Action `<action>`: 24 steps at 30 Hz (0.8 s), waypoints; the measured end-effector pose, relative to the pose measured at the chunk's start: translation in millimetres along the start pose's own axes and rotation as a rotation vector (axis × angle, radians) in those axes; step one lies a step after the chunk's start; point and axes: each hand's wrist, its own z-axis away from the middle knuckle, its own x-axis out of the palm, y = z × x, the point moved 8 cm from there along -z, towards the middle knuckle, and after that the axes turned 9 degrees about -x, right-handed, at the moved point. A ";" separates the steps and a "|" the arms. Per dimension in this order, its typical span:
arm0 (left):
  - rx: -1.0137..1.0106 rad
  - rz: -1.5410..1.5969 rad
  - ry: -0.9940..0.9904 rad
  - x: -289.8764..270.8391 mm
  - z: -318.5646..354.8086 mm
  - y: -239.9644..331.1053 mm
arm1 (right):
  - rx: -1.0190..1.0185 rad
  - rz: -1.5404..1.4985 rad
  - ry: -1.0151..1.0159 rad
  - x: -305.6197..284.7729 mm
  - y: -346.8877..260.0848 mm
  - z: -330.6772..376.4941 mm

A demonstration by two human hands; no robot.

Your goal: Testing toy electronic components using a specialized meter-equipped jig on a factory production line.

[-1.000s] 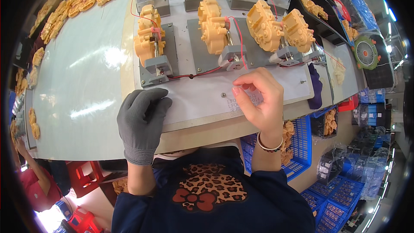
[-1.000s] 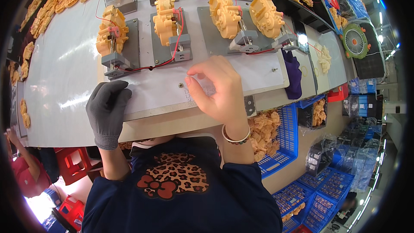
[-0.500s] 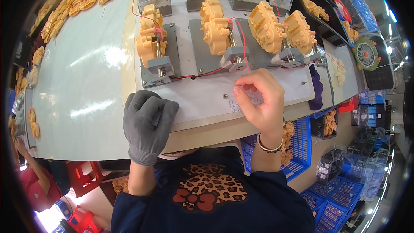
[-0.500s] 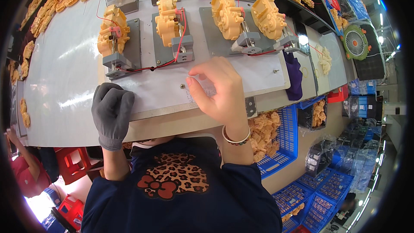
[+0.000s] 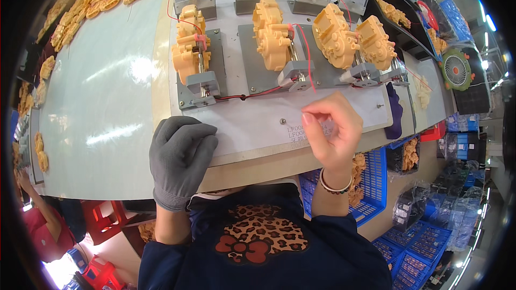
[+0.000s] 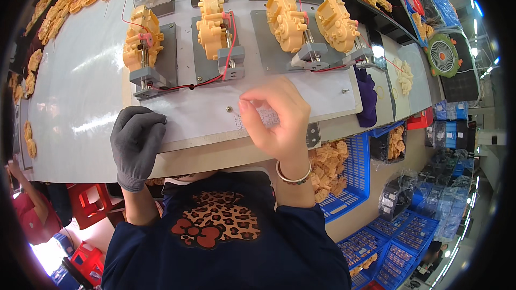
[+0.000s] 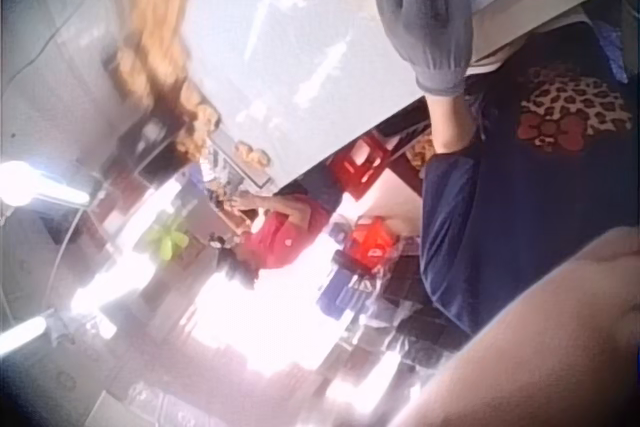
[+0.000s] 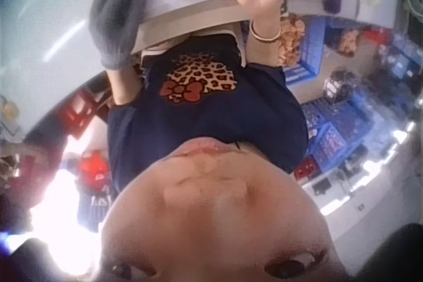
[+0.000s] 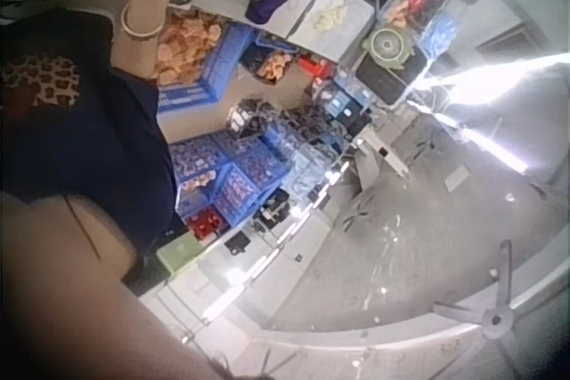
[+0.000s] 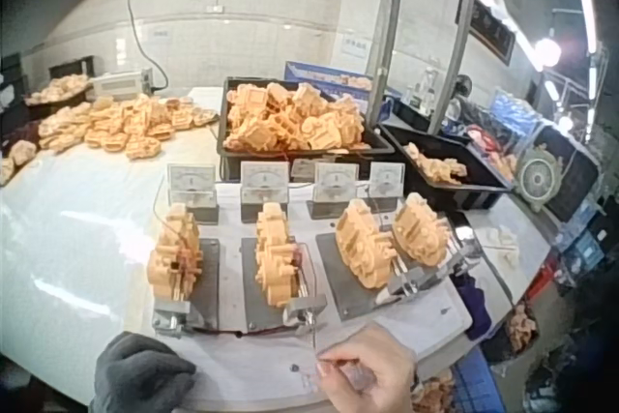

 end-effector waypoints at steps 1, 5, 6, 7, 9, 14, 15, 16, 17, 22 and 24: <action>-0.008 0.019 -0.031 0.1 -0.7 -0.1 | 0.000 -0.002 -0.001 0.9 -3.4 1.7; -0.023 0.045 -0.079 1.2 -3.2 -1.1 | -0.134 -0.072 0.105 3.7 -33.2 6.8; -0.022 0.044 -0.080 2.1 -3.3 -1.5 | -0.204 -0.099 0.117 6.8 -43.8 7.7; -0.018 0.024 -0.061 2.5 -3.5 -2.2 | -0.203 -0.098 0.118 11.0 -50.3 7.5; -0.012 0.004 -0.041 4.1 -3.9 -2.2 | -0.210 -0.237 0.047 26.9 -62.3 5.7; 0.017 -0.084 -0.061 3.2 -6.3 3.0 | -0.072 -0.283 -0.138 68.6 -55.2 -5.7; 0.012 -0.091 -0.050 -3.0 -8.6 4.3 | -0.069 -0.247 -0.170 74.2 -54.3 -9.1; -0.044 0.033 -0.116 -8.0 -11.6 2.3 | -0.039 -0.280 -0.232 82.0 -51.0 -7.5; -0.101 0.157 -0.180 -10.9 -14.1 -1.8 | -0.045 -0.295 -0.239 86.8 -52.3 -7.0; -0.003 0.074 -0.179 -36.1 -68.6 27.1 | -0.016 -0.460 -0.280 103.1 -47.1 -6.7; 0.682 -0.469 -0.125 -14.7 -71.8 45.8 | -0.107 -0.498 -0.262 101.0 -56.2 -4.7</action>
